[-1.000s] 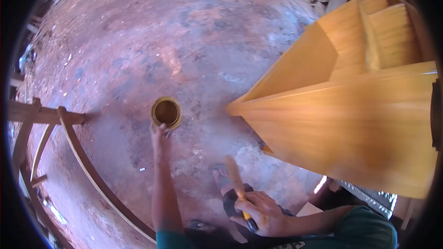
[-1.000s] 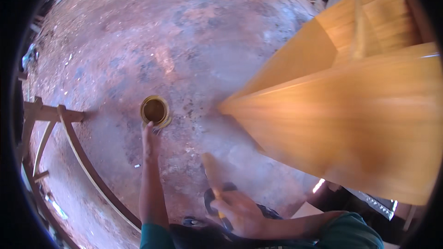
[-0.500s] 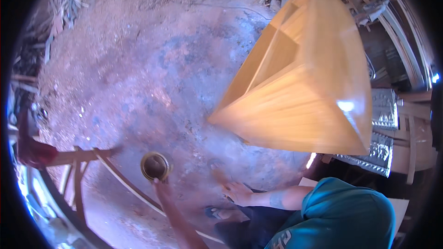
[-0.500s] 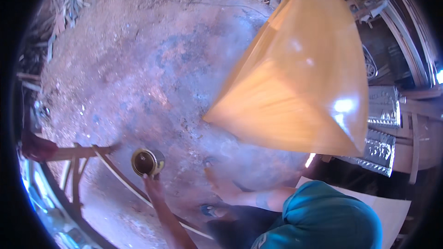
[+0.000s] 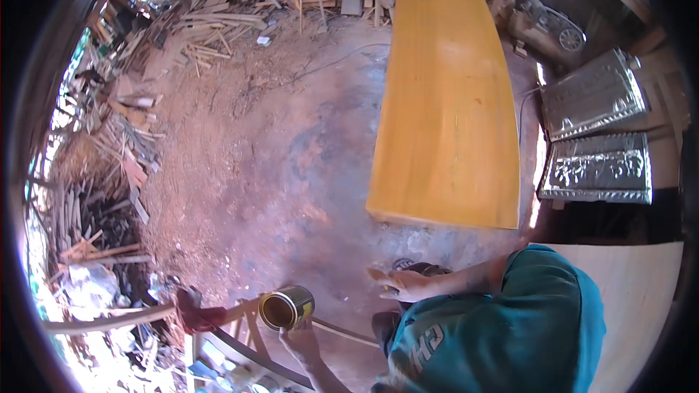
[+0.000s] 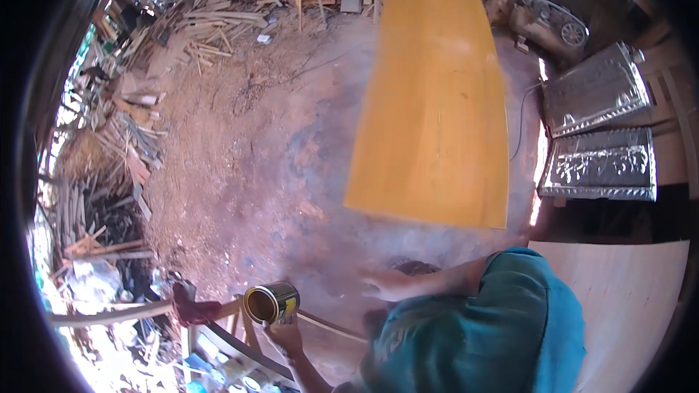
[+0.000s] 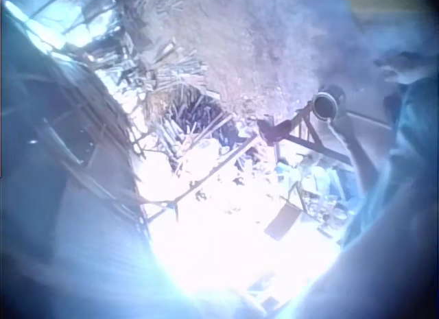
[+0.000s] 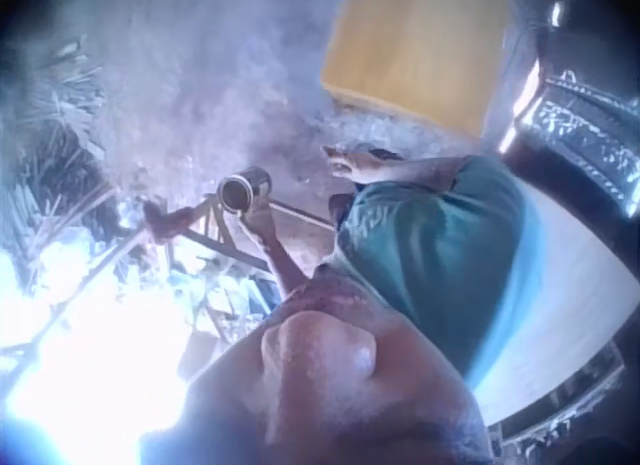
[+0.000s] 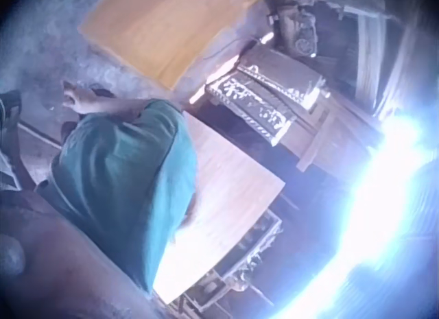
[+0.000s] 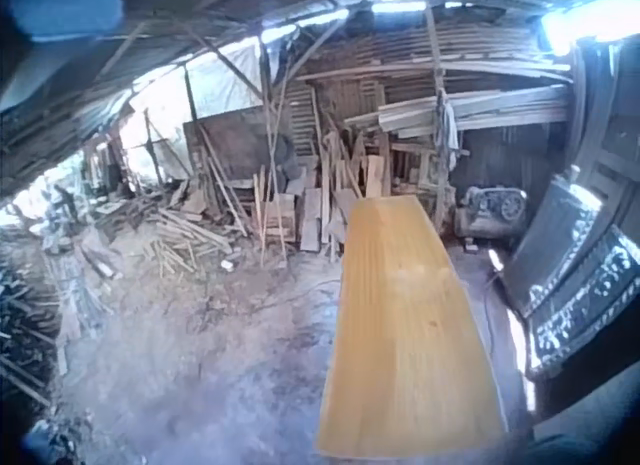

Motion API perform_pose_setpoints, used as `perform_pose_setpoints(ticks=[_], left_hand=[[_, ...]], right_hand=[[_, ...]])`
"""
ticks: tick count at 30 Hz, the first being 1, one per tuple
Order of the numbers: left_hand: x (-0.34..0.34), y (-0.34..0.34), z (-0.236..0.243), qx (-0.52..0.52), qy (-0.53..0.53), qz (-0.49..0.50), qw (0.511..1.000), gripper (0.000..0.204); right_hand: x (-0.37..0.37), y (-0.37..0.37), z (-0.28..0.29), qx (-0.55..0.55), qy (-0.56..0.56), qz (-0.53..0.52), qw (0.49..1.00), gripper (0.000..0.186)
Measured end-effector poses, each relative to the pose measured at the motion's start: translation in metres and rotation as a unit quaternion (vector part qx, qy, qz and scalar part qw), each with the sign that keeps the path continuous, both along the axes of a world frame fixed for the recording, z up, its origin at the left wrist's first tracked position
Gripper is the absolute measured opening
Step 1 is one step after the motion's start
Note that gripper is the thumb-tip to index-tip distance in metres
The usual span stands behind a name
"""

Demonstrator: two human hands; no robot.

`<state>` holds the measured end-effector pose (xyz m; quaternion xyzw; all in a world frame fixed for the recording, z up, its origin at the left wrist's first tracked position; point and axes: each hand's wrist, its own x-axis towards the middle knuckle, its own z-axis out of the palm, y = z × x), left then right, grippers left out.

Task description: The person applies a liquid finish to the interior and exterior of a wooden shelving unit using a brush, dipping the brush into a small container as needed, and then handles a red cloth.

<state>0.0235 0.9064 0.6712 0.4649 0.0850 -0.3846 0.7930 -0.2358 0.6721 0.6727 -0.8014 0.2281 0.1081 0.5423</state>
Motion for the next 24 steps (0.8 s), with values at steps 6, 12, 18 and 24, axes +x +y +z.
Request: perform_pose_setpoints(ticks=[6, 12, 18, 24], left_hand=[[0.066, -0.039, 0.045, -0.026, -0.030, -0.079, 0.996, 0.075], [0.195, -0.079, 0.021, -0.080, 0.002, -0.201, 0.976, 0.066], [0.301, -0.145, 0.063, -0.031, -0.080, -0.345, 0.935, 0.066], [0.373, -0.249, 0.077, -0.098, -0.091, -0.436, 0.890, 0.087]], right_hand=[[0.082, -0.024, 0.027, 0.013, -0.142, -0.109, 0.984, 0.036], [0.172, -0.058, 0.071, -0.029, -0.325, -0.300, 0.896, 0.031], [0.107, -0.203, 0.169, -0.217, -0.357, -0.638, 0.646, 0.027], [-0.007, -0.221, 0.156, -0.317, -0.072, -0.763, 0.558, 0.033]])
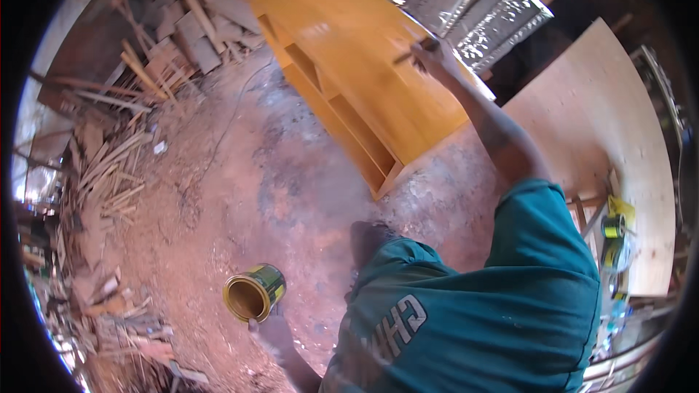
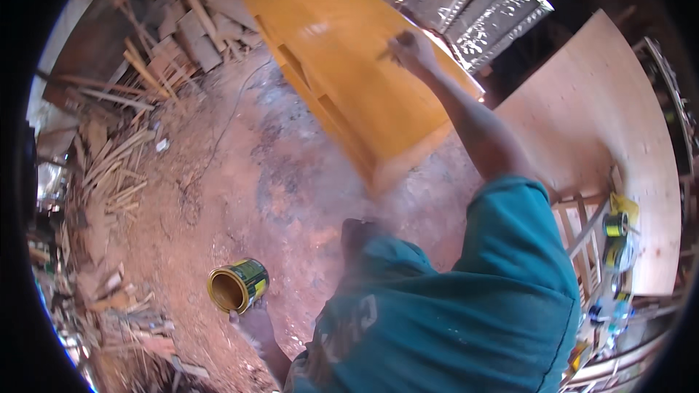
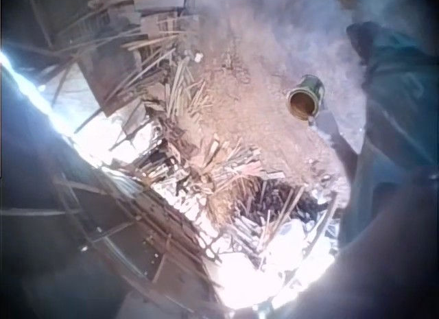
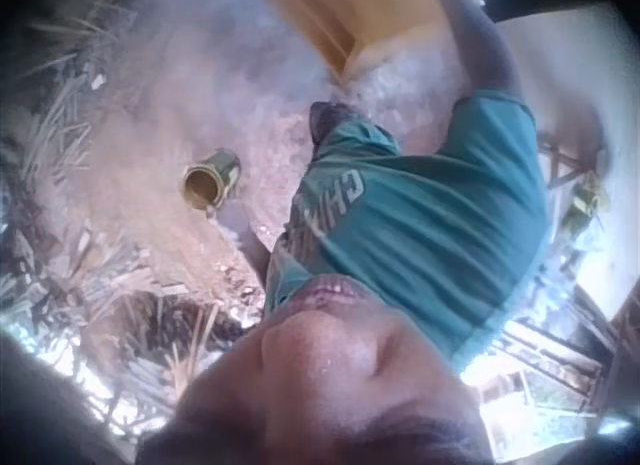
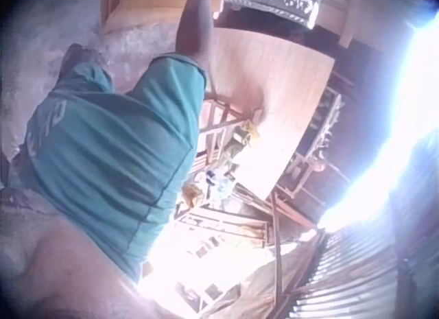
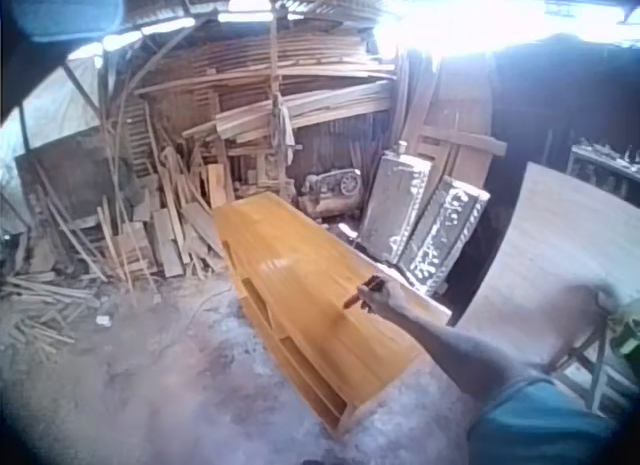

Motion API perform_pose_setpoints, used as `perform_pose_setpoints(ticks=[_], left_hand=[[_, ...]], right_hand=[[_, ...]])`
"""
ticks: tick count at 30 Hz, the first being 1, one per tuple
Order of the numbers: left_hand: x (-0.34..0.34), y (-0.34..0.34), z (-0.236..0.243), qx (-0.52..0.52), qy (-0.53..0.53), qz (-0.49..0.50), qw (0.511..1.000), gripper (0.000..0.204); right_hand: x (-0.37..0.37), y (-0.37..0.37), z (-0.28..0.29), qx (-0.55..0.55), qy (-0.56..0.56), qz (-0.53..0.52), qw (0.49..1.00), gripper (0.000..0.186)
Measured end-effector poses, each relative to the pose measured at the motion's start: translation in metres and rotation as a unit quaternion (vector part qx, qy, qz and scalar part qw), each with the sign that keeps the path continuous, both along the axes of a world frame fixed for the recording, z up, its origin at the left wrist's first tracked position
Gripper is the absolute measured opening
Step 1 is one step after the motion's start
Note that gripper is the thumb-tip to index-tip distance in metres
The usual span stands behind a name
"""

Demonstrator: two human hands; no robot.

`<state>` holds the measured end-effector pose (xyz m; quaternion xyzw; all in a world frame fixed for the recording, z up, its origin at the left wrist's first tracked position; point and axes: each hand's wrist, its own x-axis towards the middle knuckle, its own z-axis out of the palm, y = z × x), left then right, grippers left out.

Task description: The person applies a liquid finish to the interior and exterior of a wooden shelving unit using a brush, dipping the brush into a small container as needed, and then handles a red cloth.

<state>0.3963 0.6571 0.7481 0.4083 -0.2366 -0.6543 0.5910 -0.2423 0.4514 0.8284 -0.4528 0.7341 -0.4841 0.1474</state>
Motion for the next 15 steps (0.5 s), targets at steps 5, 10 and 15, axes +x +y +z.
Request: perform_pose_setpoints(ticks=[5, 10, 15], left_hand=[[0.030, -0.067, -0.007, 0.043, 0.034, -0.001, 0.998, 0.095], [0.060, -0.154, -0.020, 0.047, 0.025, -0.035, 0.998, 0.093], [0.061, -0.260, -0.014, 0.057, 0.028, -0.052, 0.997, 0.085]], right_hand=[[0.013, 0.162, -0.030, 0.066, -0.046, -0.105, 0.991, 0.013], [0.035, 0.114, 0.044, 0.200, 0.077, -0.167, 0.962, 0.017], [0.027, -0.092, -0.011, 0.130, 0.112, -0.108, 0.979, 0.025]])
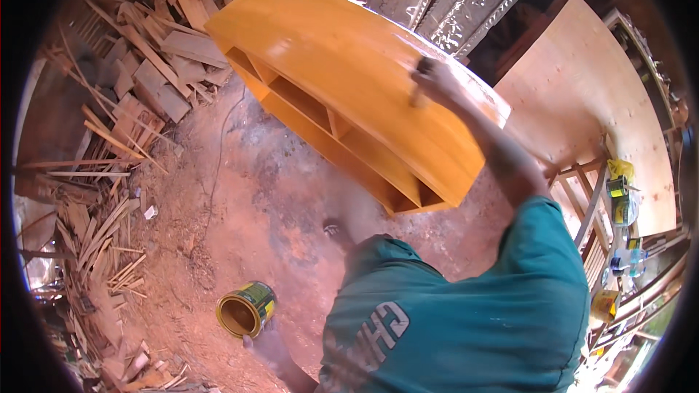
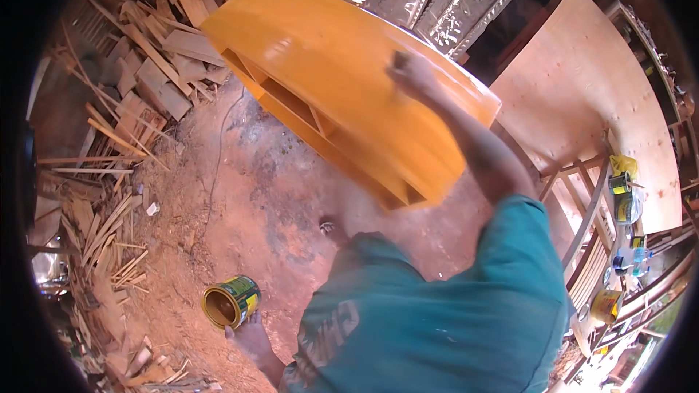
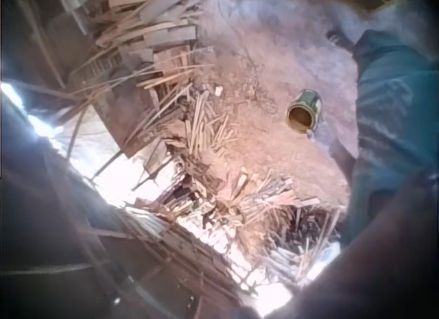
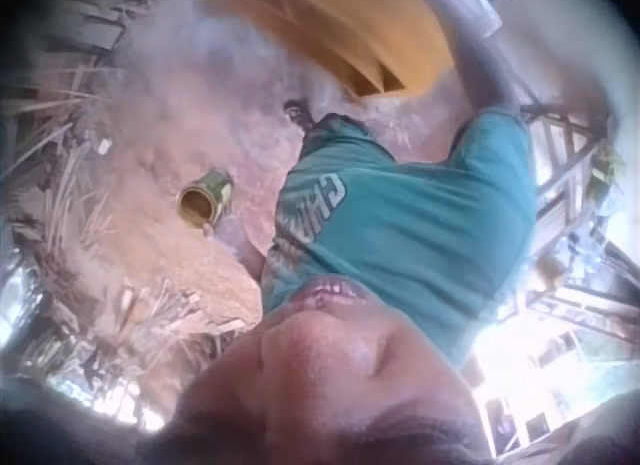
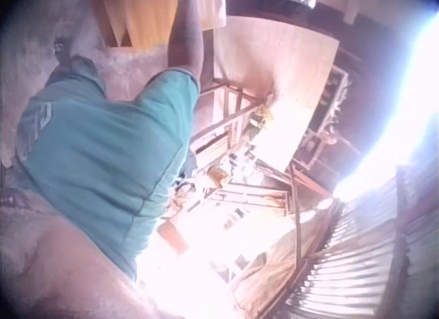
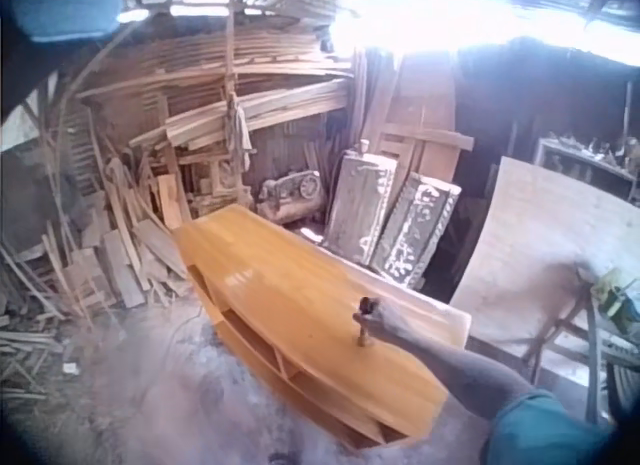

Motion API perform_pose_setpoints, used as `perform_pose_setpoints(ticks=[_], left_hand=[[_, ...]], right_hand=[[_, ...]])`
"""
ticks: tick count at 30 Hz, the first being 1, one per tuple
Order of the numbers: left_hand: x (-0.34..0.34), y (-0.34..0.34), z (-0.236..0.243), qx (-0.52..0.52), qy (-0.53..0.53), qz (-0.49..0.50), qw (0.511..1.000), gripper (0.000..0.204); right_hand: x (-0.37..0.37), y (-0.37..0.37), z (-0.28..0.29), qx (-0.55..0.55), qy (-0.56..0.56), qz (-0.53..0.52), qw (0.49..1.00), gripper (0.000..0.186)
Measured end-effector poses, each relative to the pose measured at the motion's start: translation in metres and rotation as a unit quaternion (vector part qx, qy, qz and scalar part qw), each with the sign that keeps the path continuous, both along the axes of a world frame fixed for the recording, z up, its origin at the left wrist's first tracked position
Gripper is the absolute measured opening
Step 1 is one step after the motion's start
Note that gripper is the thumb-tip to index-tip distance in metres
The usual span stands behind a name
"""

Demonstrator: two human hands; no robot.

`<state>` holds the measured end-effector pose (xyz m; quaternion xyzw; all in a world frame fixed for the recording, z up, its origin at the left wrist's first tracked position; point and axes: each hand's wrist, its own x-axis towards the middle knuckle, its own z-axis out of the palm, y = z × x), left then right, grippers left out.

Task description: The person applies a liquid finish to the interior and exterior of a wooden shelving unit using a brush, dipping the brush into a small container as needed, and then handles a red cloth.

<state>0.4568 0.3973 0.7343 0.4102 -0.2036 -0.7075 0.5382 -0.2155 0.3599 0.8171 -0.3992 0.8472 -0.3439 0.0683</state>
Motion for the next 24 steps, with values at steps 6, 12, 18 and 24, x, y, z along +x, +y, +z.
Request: perform_pose_setpoints(ticks=[6, 12, 18, 24], left_hand=[[-0.021, -0.132, 0.019, -0.034, 0.031, 0.015, 0.999, 0.076], [-0.011, -0.262, 0.008, -0.004, 0.103, -0.029, 0.994, 0.072], [-0.005, -0.389, -0.018, 0.045, 0.109, -0.067, 0.991, 0.073], [-0.006, -0.539, -0.044, 0.054, 0.081, -0.165, 0.981, 0.075]], right_hand=[[-0.022, -0.228, 0.005, -0.040, -0.062, 0.024, 0.997, 0.029], [-0.018, -0.216, 0.032, 0.002, -0.184, 0.043, 0.982, 0.030], [-0.017, 0.043, 0.005, -0.122, -0.362, -0.270, 0.884, 0.020], [0.034, 0.201, 0.011, 0.001, -0.182, -0.417, 0.891, 0.013]])
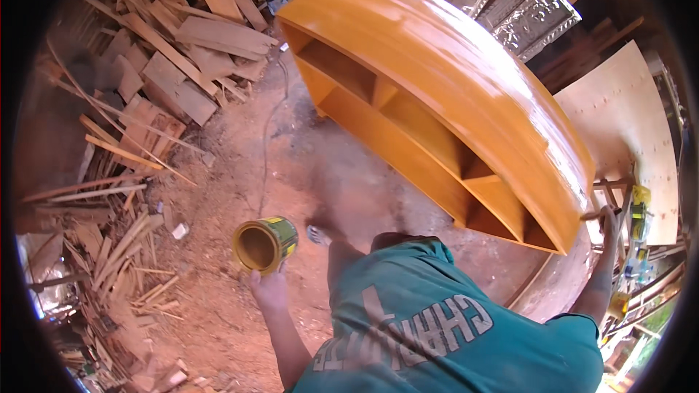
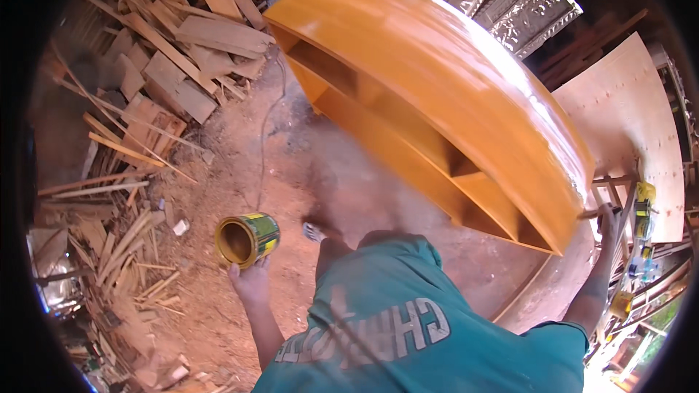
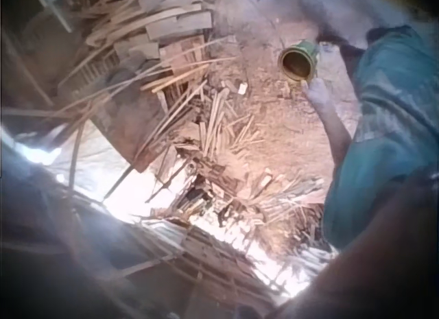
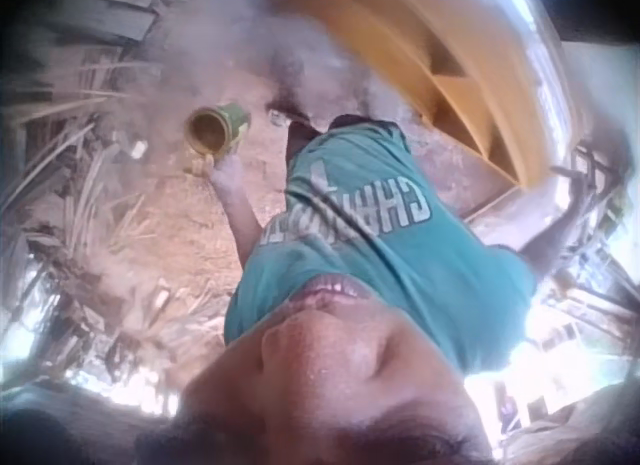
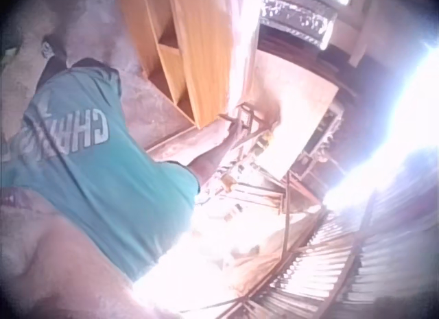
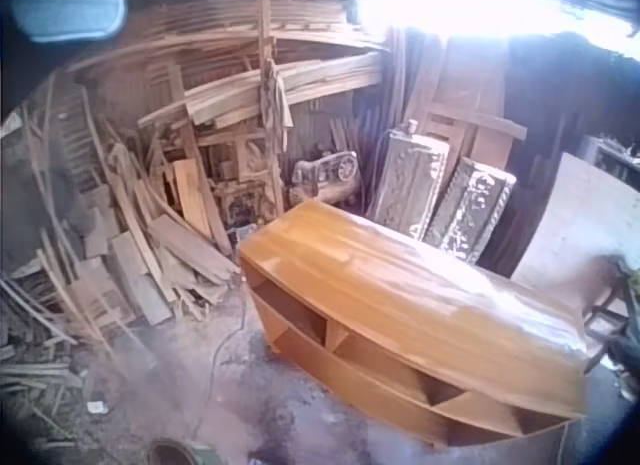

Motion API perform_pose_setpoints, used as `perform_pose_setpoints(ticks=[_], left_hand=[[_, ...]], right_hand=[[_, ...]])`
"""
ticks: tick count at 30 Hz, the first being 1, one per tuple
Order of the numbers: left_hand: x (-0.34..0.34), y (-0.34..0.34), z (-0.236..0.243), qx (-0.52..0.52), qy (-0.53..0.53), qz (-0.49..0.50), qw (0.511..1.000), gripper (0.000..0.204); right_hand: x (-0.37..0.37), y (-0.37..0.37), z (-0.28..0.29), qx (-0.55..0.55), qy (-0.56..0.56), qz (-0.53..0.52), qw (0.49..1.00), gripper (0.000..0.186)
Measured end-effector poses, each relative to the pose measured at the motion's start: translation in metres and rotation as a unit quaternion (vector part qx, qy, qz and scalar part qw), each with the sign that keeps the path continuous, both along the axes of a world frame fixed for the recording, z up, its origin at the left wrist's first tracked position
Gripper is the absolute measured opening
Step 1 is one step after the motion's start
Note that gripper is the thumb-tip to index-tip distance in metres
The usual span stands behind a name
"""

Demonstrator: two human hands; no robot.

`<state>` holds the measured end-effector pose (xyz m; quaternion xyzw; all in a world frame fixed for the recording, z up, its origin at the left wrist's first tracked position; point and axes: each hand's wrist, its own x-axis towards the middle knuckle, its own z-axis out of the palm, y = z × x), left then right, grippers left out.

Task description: The person applies a liquid finish to the interior and exterior of a wooden shelving unit using a brush, dipping the brush into a small container as needed, and then handles a red cloth.

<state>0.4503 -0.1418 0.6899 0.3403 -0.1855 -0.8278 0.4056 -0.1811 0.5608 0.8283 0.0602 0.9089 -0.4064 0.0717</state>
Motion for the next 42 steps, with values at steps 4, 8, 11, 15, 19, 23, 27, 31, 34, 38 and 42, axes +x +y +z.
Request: perform_pose_setpoints(ticks=[4, 8, 11, 15, 19, 23, 27, 31, 34, 38, 42], left_hand=[[-0.009, -0.099, 0.011, -0.055, -0.018, -0.059, 0.997, 0.075], [-0.017, -0.184, 0.020, -0.041, -0.042, -0.052, 0.997, 0.073], [-0.029, -0.245, 0.027, -0.058, -0.056, -0.067, 0.994, 0.072], [-0.051, -0.322, 0.026, -0.047, -0.066, -0.072, 0.994, 0.074], [-0.082, -0.395, 0.034, -0.066, -0.066, -0.086, 0.992, 0.075], [-0.120, -0.468, 0.038, -0.087, -0.072, -0.090, 0.990, 0.076], [-0.176, -0.529, 0.062, -0.075, -0.038, -0.083, 0.993, 0.078], [-0.220, -0.603, 0.059, -0.089, -0.062, -0.120, 0.987, 0.080], [-0.264, -0.649, 0.071, -0.085, -0.070, -0.163, 0.980, 0.080], [-0.329, -0.724, 0.070, -0.084, -0.053, -0.240, 0.966, 0.081], [-0.403, -0.795, 0.077, -0.086, -0.040, -0.343, 0.935, 0.079]], right_hand=[[0.034, -0.118, -0.038, 0.273, 0.075, 0.054, 0.958, 0.022], [0.056, -0.345, -0.019, 0.259, 0.130, 0.162, 0.943, 0.029], [0.062, -0.496, -0.002, 0.253, 0.123, 0.195, 0.939, 0.030], [0.067, -0.677, -0.006, 0.133, 0.153, 0.204, 0.958, 0.028], [0.056, -0.850, -0.012, 0.054, 0.128, 0.274, 0.952, 0.030], [0.038, -1.005, -0.005, -0.038, 0.083, 0.307, 0.947, 0.029], [0.011, -1.123, 0.008, -0.057, 0.091, 0.419, 0.902, 0.033], [0.005, -1.165, 0.066, -0.135, 0.062, 0.393, 0.908, 0.024], [-0.010, -1.171, 0.077, -0.247, 0.030, 0.306, 0.919, 0.018], [-0.030, -1.176, 0.067, -0.275, 0.004, 0.183, 0.944, 0.014], [-0.046, -1.195, 0.066, -0.316, 0.048, 0.112, 0.941, 0.016]])
